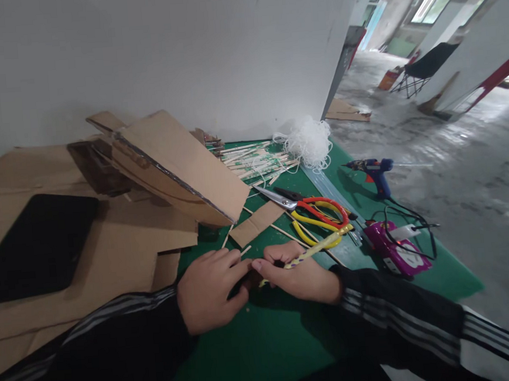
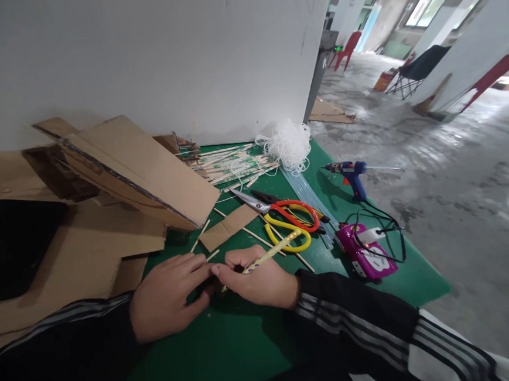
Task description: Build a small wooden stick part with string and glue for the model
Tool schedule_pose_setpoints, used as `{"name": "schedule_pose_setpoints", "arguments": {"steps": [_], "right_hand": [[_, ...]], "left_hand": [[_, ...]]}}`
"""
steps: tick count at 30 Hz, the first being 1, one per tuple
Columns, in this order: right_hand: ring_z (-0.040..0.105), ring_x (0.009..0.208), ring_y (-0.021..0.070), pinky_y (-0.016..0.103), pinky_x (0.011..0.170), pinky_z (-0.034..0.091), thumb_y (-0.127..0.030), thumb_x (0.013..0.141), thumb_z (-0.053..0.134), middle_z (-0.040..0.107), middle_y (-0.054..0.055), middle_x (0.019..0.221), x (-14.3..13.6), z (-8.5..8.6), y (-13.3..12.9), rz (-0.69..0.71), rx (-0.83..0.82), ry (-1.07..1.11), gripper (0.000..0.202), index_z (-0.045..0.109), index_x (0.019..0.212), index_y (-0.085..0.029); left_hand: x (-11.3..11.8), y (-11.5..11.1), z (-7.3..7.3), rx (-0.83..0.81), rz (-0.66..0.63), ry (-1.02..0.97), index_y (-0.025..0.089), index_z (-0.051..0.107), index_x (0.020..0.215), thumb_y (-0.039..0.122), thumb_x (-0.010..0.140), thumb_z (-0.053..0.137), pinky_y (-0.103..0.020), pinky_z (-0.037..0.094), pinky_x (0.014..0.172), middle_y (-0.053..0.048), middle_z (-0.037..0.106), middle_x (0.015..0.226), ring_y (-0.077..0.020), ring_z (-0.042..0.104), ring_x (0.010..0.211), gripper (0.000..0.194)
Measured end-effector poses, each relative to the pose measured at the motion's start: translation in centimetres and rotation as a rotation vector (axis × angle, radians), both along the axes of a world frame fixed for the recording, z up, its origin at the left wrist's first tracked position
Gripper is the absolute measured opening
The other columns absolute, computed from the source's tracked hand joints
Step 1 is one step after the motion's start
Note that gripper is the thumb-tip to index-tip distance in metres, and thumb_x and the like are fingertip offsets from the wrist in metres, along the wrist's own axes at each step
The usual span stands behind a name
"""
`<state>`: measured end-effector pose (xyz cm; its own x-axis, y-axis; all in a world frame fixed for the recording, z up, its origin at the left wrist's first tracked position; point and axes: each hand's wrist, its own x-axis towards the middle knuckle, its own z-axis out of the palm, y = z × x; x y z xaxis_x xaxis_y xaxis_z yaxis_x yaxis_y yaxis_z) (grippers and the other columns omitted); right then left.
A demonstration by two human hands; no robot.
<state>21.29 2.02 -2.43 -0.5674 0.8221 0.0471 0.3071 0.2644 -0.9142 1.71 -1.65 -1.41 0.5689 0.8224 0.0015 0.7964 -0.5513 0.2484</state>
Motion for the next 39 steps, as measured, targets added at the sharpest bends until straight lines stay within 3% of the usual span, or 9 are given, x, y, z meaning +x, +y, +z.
{"name": "schedule_pose_setpoints", "arguments": {"steps": [25, 39], "right_hand": [[0.041, 0.046, 0.0075, 0.019, 0.045, 0.030, -0.033, 0.090, 0.051, 0.050, -0.003, 0.047, 0.04, 0.30, 0.03, -0.022, 0.050, -0.014, 0.040, 0.043, 0.054, -0.017], [0.042, 0.044, 0.0071, 0.019, 0.042, 0.028, -0.029, 0.086, 0.057, 0.051, -0.003, 0.046, -0.16, 0.21, -0.02, -0.074, 0.043, -0.019, 0.040, 0.041, 0.051, -0.018]], "left_hand": [[0.06, -0.12, 0.06, 0.050, -0.001, -0.031, 0.023, 0.058, 0.099, 0.021, 0.084, 0.050, -0.035, 0.038, 0.066, -0.003, 0.059, 0.085, -0.0212, 0.054, 0.078, 0.017], [0.20, -0.17, 0.10, 0.057, 0.003, -0.021, 0.022, 0.059, 0.099, 0.022, 0.086, 0.048, -0.037, 0.040, 0.068, -0.003, 0.059, 0.086, -0.0215, 0.055, 0.080, 0.017]]}}
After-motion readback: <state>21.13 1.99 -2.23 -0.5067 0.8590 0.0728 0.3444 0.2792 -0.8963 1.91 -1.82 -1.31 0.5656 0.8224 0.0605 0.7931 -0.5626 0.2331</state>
